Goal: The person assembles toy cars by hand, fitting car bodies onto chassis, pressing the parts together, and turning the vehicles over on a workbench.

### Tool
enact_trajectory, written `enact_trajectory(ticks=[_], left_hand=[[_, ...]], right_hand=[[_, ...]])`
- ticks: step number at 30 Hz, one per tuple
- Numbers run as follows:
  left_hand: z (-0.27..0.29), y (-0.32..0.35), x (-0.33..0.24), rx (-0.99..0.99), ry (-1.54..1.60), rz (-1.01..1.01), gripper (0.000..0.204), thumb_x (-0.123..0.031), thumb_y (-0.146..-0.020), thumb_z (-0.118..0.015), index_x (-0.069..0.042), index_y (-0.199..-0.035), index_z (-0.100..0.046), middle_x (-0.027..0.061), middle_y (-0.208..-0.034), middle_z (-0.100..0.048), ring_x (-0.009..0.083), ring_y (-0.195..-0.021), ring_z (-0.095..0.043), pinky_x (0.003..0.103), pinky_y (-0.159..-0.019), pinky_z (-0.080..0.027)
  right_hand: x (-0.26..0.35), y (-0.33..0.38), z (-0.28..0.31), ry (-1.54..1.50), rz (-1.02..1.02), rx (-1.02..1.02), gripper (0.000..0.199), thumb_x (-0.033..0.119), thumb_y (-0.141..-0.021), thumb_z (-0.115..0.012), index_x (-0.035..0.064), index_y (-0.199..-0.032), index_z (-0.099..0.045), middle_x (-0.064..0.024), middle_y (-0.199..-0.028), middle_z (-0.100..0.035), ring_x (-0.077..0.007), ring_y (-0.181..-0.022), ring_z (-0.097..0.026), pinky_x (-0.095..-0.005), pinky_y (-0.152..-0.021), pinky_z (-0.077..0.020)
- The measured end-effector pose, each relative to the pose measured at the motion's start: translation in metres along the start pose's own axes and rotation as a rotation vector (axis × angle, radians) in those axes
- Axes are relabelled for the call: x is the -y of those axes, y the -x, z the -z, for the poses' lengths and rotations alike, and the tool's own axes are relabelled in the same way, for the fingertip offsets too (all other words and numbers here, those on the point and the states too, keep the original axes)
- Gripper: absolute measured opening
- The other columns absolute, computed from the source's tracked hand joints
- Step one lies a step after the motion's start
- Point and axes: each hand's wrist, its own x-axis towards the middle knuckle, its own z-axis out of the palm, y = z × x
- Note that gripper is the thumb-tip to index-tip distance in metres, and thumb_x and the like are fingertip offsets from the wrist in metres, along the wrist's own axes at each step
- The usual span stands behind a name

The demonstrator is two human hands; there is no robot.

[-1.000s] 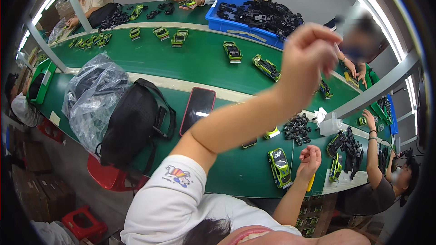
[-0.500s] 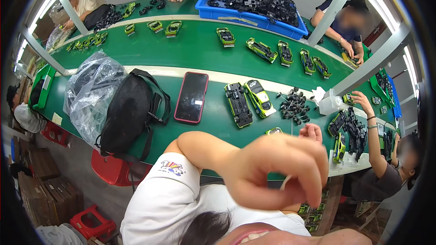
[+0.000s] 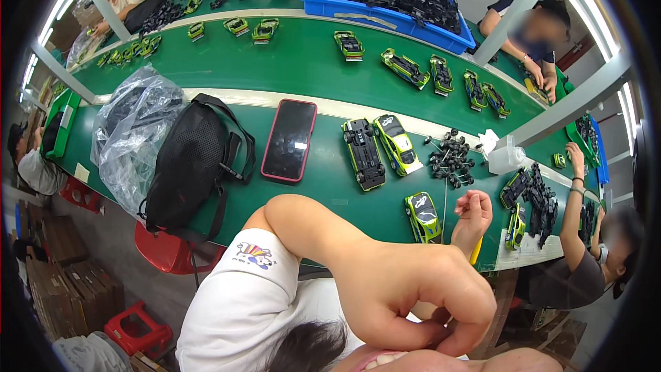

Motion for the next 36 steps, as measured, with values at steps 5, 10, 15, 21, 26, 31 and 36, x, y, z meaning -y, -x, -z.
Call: enact_trajectory(ticks=[5,10,15,21,26,31,36], left_hand=[[0.004,0.005,-0.004,0.112,-0.014,0.239,0.011,0.004,-0.068,-0.045,-0.002,-0.07,-0.055,0.0074,-0.066,-0.055,0.0245,-0.059,-0.055,0.031,-0.054,-0.042],[-0.002,-0.004,0.006,-0.058,-0.043,-0.045,0.011,0.006,-0.066,-0.045,-0.001,-0.069,-0.053,0.0075,-0.067,-0.055,0.0247,-0.059,-0.055,0.03,-0.051,-0.041],[0.004,0.001,-0.001,0.022,0.053,0.122,0.012,0.007,-0.07,-0.044,0.0,-0.071,-0.053,0.0103,-0.072,-0.056,0.0273,-0.064,-0.057,0.032,-0.054,-0.044],[0.018,-0.004,0.004,0.149,0.135,0.224,0.013,0.006,-0.077,-0.043,0.002,-0.074,-0.054,0.0137,-0.077,-0.057,0.028,-0.067,-0.058,0.033,-0.053,-0.046],[0.01,-0.006,0.012,0.093,0.193,0.282,0.011,0.003,-0.08,-0.045,0.001,-0.076,-0.055,0.0156,-0.08,-0.058,0.0278,-0.07,-0.058,0.034,-0.058,-0.047],[0.008,-0.004,0.024,0.07,0.261,0.275,0.005,0.002,-0.07,-0.05,-0.003,-0.072,-0.049,0.0115,-0.082,-0.055,0.0242,-0.076,-0.057,0.03,-0.059,-0.045],[0.015,-0.005,0.016,0.179,0.23,0.398,0.01,0.005,-0.076,-0.046,0.0,-0.076,-0.055,0.0165,-0.084,-0.059,0.0279,-0.072,-0.058,0.033,-0.059,-0.046]], right_hand=[[0.0,0.001,-0.006,-0.039,-0.014,0.008,0.016,0.015,-0.091,-0.056,0.0,-0.09,-0.059,-0.0073,-0.073,-0.06,-0.01,-0.057,-0.051,-0.0201,-0.053,-0.0408],[0.001,0.004,-0.001,-0.028,-0.008,0.008,0.015,0.015,-0.09,-0.058,-0.0003,-0.091,-0.059,-0.0074,-0.072,-0.061,-0.0101,-0.056,-0.052,-0.02,-0.053,-0.0413],[0.003,0.005,-0.006,-0.015,0.001,0.014,0.013,0.013,-0.089,-0.059,-0.0004,-0.09,-0.06,-0.0074,-0.072,-0.062,-0.0094,-0.056,-0.052,-0.0198,-0.053,-0.0412],[0.006,0.006,-0.004,0.024,-0.026,-0.034,0.012,0.012,-0.088,-0.06,-0.0001,-0.09,-0.061,-0.0067,-0.071,-0.063,-0.0085,-0.057,-0.055,-0.0189,-0.052,-0.043],[0.009,0.002,-0.01,-0.009,-0.038,0.007,0.01,0.011,-0.088,-0.059,0.0008,-0.09,-0.061,-0.0068,-0.072,-0.063,-0.0076,-0.058,-0.056,-0.0186,-0.053,-0.0443],[0.007,0.002,-0.007,-0.006,-0.031,-0.003,0.01,0.01,-0.088,-0.06,0.0011,-0.09,-0.061,-0.0068,-0.073,-0.064,-0.0073,-0.058,-0.056,-0.018,-0.055,-0.0447],[0.011,0.006,-0.009,-0.006,-0.034,0.008,0.01,0.01,-0.088,-0.061,0.0004,-0.09,-0.061,-0.0063,-0.073,-0.063,-0.0078,-0.061,-0.057,-0.0184,-0.055,-0.0452]])
